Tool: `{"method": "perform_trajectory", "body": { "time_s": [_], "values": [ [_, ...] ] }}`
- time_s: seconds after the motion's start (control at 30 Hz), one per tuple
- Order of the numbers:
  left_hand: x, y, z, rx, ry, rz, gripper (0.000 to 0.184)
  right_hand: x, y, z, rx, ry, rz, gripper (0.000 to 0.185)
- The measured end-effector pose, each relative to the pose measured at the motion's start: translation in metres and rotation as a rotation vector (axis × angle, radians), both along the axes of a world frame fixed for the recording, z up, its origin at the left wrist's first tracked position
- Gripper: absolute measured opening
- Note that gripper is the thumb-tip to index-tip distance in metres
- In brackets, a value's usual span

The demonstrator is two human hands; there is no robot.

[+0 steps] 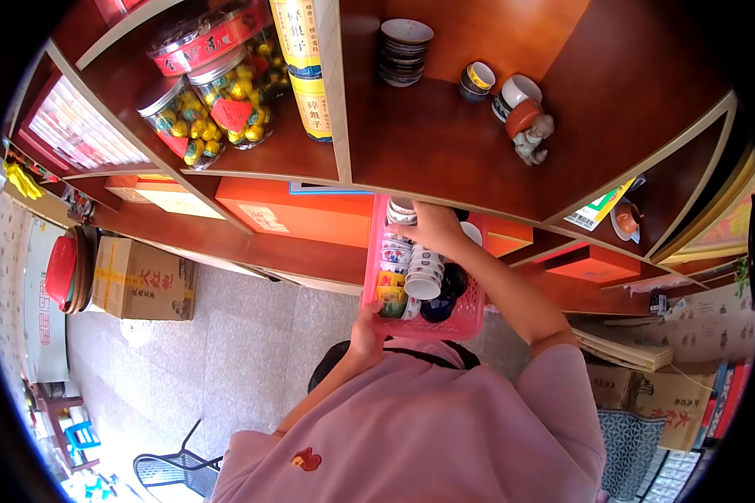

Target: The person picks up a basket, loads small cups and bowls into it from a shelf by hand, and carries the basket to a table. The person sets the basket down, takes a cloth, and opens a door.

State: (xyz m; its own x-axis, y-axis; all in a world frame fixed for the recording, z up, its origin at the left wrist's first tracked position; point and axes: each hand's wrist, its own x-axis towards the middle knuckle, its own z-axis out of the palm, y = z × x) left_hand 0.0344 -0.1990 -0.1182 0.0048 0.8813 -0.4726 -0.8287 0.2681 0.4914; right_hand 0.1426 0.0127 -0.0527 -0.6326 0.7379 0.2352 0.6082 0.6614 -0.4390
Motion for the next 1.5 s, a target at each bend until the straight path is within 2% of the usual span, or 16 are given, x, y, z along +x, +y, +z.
{"method": "perform_trajectory", "body": {
  "time_s": [0.03, 0.1, 0.13, 0.27, 0.33, 0.5, 0.6, 0.77, 0.8, 0.83, 0.97, 1.03, 1.17, 1.27, 1.33, 1.5],
  "values": [
    [-0.001, 0.000, 0.000, 0.015, -0.004, 0.008, 0.052, 0.003, 0.002, -0.003, -0.004, 0.000, 0.001, 0.067],
    [-0.003, 0.002, 0.001, 0.026, -0.007, 0.015, 0.050, 0.008, 0.004, -0.005, -0.341, 0.183, 0.016, 0.063],
    [-0.005, 0.004, 0.002, 0.032, 0.008, 0.021, 0.050, 0.013, 0.001, -0.003, -0.355, 0.211, 0.017, 0.058],
    [-0.006, 0.005, 0.003, 0.025, 0.042, 0.026, 0.051, 0.030, -0.019, 0.007, -0.373, 0.194, -0.006, 0.054],
    [-0.005, 0.006, 0.004, 0.017, 0.043, 0.008, 0.051, 0.040, -0.031, 0.004, 0.007, 0.282, 0.035, 0.045],
    [-0.003, 0.007, 0.008, 0.052, 0.003, -0.003, 0.056, 0.054, -0.035, 0.068, -0.096, 0.126, 0.015, 0.037],
    [0.000, 0.008, 0.007, 0.035, 0.004, 0.044, 0.052, 0.042, -0.009, 0.092, -0.161, 0.527, -0.024, 0.033],
    [0.000, 0.007, -0.001, 0.056, -0.027, 0.070, 0.053, -0.004, 0.090, 0.092, -0.273, 0.901, -0.077, 0.093],
    [0.000, 0.007, -0.003, 0.072, -0.026, 0.047, 0.056, -0.014, 0.103, 0.099, -0.231, 0.847, -0.128, 0.105],
    [-0.001, 0.007, -0.003, 0.084, -0.024, 0.023, 0.059, -0.022, 0.128, 0.091, -0.114, 0.776, -0.095, 0.106],
    [0.001, 0.007, 0.005, 0.054, 0.070, 0.034, 0.057, -0.053, 0.155, 0.126, -0.903, 1.104, -0.338, 0.119],
    [0.000, 0.007, 0.000, 0.049, 0.061, 0.042, 0.056, -0.055, 0.177, 0.140, -1.192, 1.079, -0.297, 0.122],
    [-0.003, 0.008, -0.006, 0.074, 0.038, 0.007, 0.056, -0.064, 0.198, 0.155, -1.309, 1.021, -0.302, 0.122],
    [-0.001, 0.007, 0.007, 0.081, 0.058, 0.028, 0.057, -0.073, 0.217, 0.140, -1.337, 0.997, -0.248, 0.108],
    [-0.001, 0.008, 0.005, 0.086, 0.047, 0.024, 0.057, -0.075, 0.236, 0.119, -1.362, 1.139, -0.100, 0.086],
    [-0.003, 0.008, 0.010, 0.044, 0.025, -0.029, 0.057, -0.072, 0.233, 0.113, -1.373, 1.171, -0.205, 0.068]
  ]
}}
